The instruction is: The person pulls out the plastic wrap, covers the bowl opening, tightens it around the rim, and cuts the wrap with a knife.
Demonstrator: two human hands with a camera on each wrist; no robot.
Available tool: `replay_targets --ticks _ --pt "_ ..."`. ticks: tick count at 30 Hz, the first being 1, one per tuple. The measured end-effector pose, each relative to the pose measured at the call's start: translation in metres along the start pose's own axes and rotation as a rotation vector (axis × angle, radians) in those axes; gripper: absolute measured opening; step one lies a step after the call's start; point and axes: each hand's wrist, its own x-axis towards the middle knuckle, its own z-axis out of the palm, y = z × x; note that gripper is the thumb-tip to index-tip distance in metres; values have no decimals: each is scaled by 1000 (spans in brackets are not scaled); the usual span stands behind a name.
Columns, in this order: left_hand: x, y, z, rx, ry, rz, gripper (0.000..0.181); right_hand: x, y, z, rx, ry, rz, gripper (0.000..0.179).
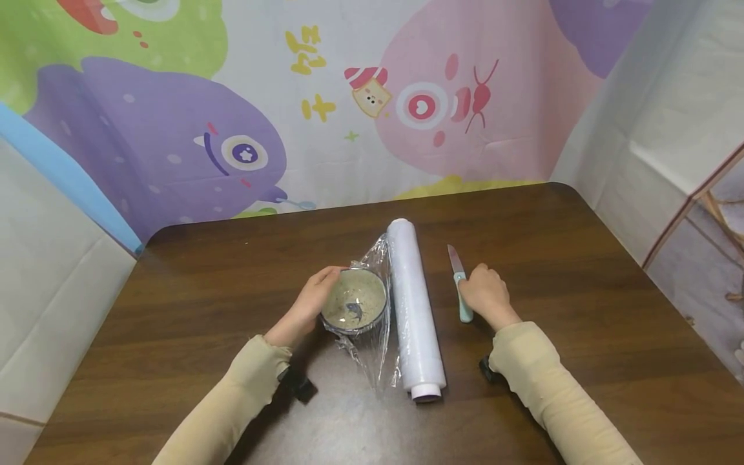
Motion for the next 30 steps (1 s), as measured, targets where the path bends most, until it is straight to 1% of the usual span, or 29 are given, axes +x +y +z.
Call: replay_targets --ticks 4,7,10,12,15,17,20,22,25,27,28,29,30 --pt "1 -1 3 -14 44 1 36 -3 -7 -4 3 56 -36 32" --pt "2 -1 4 1 63 3 36 -8 -17 -8 2 95 -60 29" --pt "3 0 2 42 51 15 36 -13 -29 -12 -6 126 -100 26" --pt "5 1 -1 71 29 21 36 -17 -38 -14 -8 142 -129 25" --pt "9 1 -9 120 -38 36 35 -23 -51 -17 -26 159 -179 23" --pt "12 1 -16 151 -104 44 35 -26 -60 -18 -38 160 -213 22" --pt "18 -1 -27 216 -231 71 35 -32 -75 -20 -53 157 -272 20" --pt "21 -1 -35 265 -326 104 35 -36 -85 -20 -60 157 -320 18" --pt "24 1 -44 323 -457 142 35 -41 -99 -19 -103 152 -403 15" --pt "23 3 -47 367 -505 156 35 -45 -107 -18 -137 130 -458 13" --pt "23 5 -48 388 -514 159 35 -46 -111 -17 -155 116 -487 13" --pt "23 6 -48 411 -514 163 35 -48 -114 -16 -169 96 -513 13" --pt "22 8 -48 444 -497 176 35 -49 -117 -16 -178 78 -536 12"
